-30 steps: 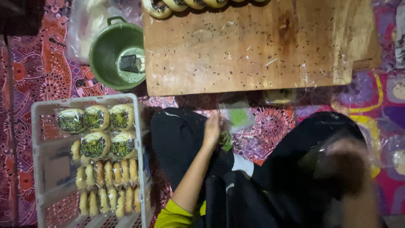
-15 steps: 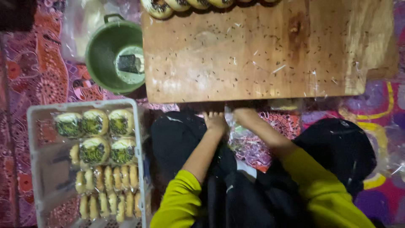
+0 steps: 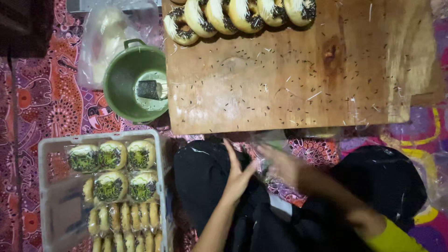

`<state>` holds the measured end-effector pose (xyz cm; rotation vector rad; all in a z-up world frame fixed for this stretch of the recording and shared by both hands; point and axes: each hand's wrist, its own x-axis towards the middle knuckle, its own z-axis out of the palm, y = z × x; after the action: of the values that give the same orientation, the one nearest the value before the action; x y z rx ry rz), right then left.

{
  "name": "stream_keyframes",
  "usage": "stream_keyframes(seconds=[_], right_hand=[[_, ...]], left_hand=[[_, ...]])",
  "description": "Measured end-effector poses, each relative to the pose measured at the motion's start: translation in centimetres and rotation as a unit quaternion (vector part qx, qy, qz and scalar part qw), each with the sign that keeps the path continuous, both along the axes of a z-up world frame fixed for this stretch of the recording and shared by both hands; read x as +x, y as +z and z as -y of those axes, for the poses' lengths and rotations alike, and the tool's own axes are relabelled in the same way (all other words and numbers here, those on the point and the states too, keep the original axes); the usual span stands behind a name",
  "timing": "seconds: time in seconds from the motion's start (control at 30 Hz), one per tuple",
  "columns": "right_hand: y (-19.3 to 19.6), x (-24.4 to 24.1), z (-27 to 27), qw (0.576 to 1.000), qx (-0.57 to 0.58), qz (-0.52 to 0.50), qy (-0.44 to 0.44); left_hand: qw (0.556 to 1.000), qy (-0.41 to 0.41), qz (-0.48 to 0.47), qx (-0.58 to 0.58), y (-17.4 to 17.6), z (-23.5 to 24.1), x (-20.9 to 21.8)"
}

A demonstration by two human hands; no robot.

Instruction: The person sits on a patterned floor mat and repeatedly picks up doughnuts from a wooden board, places them into clear plastic bags, and arranges the packaged items in a white plastic crate.

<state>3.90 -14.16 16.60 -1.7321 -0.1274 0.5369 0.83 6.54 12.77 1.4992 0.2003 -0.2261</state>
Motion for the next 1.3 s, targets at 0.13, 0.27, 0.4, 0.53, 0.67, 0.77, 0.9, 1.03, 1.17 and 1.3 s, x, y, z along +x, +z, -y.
stream_keyframes(seconds=[0.13,0.27,0.4,0.53,0.67,0.77,0.9,1.03,1.17,1.3], right_hand=[[6.6,1.7,-1.5,0.889,-0.039,0.356,0.285],[6.6,19.6,3.0,0.930,-0.085,0.156,-0.321],[2.0,32.8,6.2,0.869,-0.378,0.135,-0.289],[1.8,30.6,8.4,0.898,-0.328,0.110,-0.270],[4.2,19.1,13.0,0.967,-0.159,0.119,-0.157],[3.2,14.1,14.2,0.952,-0.166,0.189,-0.173],[2.4,15.8,10.2,0.844,-0.429,0.230,-0.226],[6.4,14.5,4.0,0.934,-0.138,0.233,-0.235],[9.5,5.4,1.3,0.956,-0.004,0.270,-0.117],[9.6,-1.4,0.6,0.951,-0.083,0.260,-0.144]], left_hand=[[0.816,0.121,-0.159,-0.542,0.5,-3.7,0.9],[0.853,0.305,-0.161,-0.392,0.4,-9.3,4.5],[0.796,0.342,-0.195,-0.460,1.0,-9.3,6.0],[0.787,0.330,-0.213,-0.476,2.4,-8.9,5.7],[0.816,0.267,-0.201,-0.471,4.3,-12.3,5.0],[0.801,0.244,-0.190,-0.512,5.1,-12.7,4.6],[0.833,0.173,-0.159,-0.501,5.1,-7.6,6.6],[0.791,0.233,-0.170,-0.540,4.4,-3.1,9.2],[0.754,0.241,-0.138,-0.595,4.6,-1.0,9.4],[0.775,0.256,-0.187,-0.547,6.6,1.2,6.7]])
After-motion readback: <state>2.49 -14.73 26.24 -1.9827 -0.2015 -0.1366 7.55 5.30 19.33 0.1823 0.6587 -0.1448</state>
